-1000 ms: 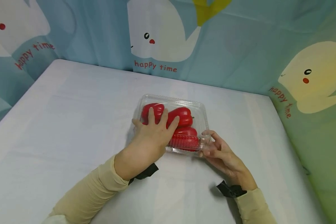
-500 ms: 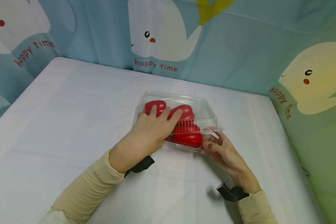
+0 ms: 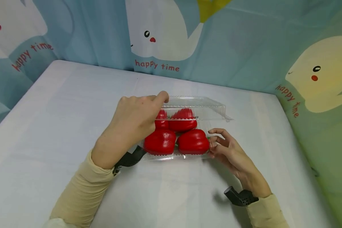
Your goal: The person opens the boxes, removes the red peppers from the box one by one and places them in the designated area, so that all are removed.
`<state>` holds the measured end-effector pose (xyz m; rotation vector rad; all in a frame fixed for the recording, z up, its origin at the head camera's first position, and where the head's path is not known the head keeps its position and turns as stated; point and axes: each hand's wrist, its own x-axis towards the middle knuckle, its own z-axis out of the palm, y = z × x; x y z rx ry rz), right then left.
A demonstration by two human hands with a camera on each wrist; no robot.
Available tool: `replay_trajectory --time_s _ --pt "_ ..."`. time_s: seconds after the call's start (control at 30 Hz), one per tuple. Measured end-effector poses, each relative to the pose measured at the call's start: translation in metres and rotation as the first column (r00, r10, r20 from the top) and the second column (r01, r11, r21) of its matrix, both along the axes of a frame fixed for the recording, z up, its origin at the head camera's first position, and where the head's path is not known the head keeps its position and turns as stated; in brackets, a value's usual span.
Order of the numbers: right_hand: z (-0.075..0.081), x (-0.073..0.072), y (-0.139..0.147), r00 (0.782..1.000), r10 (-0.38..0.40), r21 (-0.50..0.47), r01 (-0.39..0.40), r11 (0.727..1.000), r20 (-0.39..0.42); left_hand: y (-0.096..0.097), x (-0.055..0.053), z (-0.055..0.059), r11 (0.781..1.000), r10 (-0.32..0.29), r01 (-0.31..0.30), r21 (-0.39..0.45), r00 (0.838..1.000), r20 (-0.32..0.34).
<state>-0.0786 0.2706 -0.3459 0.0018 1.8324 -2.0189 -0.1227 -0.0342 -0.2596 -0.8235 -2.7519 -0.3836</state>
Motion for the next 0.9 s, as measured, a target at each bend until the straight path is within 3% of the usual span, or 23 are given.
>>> replay_trajectory --time_s 0.1,0.2,0.33,0.4,0.47,0.53,0.6,0.7,0.9 --pt "0.002 0.000 0.000 1.000 0.025 0.006 -0.025 1.000 0.004 -0.008 -0.003 0.003 0.993 0.010 -0.007 0.120 1.000 -0.019" --pt "0.001 0.001 -0.001 0.999 0.044 -0.016 -0.044 0.999 0.003 -0.012 -0.010 -0.001 0.957 -0.014 0.046 0.286 0.994 -0.112" --pt "0.000 0.001 -0.001 0.998 0.059 -0.044 -0.059 0.997 0.013 -0.016 -0.024 -0.008 0.862 -0.003 0.111 0.494 0.977 -0.215" --pt "0.000 0.001 -0.001 0.997 0.081 -0.053 -0.080 0.995 0.015 -0.019 -0.031 -0.012 0.807 0.020 0.120 0.579 0.973 -0.229" --pt "0.000 0.002 0.000 0.994 0.106 -0.061 -0.105 0.993 0.013 -0.020 -0.036 -0.016 0.758 0.027 0.111 0.642 0.979 -0.201" --pt "-0.001 0.002 0.002 0.991 0.136 -0.064 -0.135 0.989 0.007 -0.021 -0.040 -0.020 0.741 0.034 0.061 0.668 0.991 -0.129" --pt "-0.001 0.002 0.003 0.987 0.162 -0.065 -0.162 0.985 0.001 -0.022 -0.042 -0.023 0.754 0.033 0.003 0.657 0.999 -0.043" --pt "-0.001 0.003 0.004 0.982 0.189 -0.061 -0.189 0.980 -0.008 -0.023 -0.045 -0.026 0.804 0.025 -0.057 0.591 0.998 0.061" --pt "-0.001 0.003 0.007 0.978 0.206 -0.040 -0.207 0.978 -0.011 -0.025 -0.044 -0.029 0.874 -0.027 -0.065 0.482 0.983 0.182"
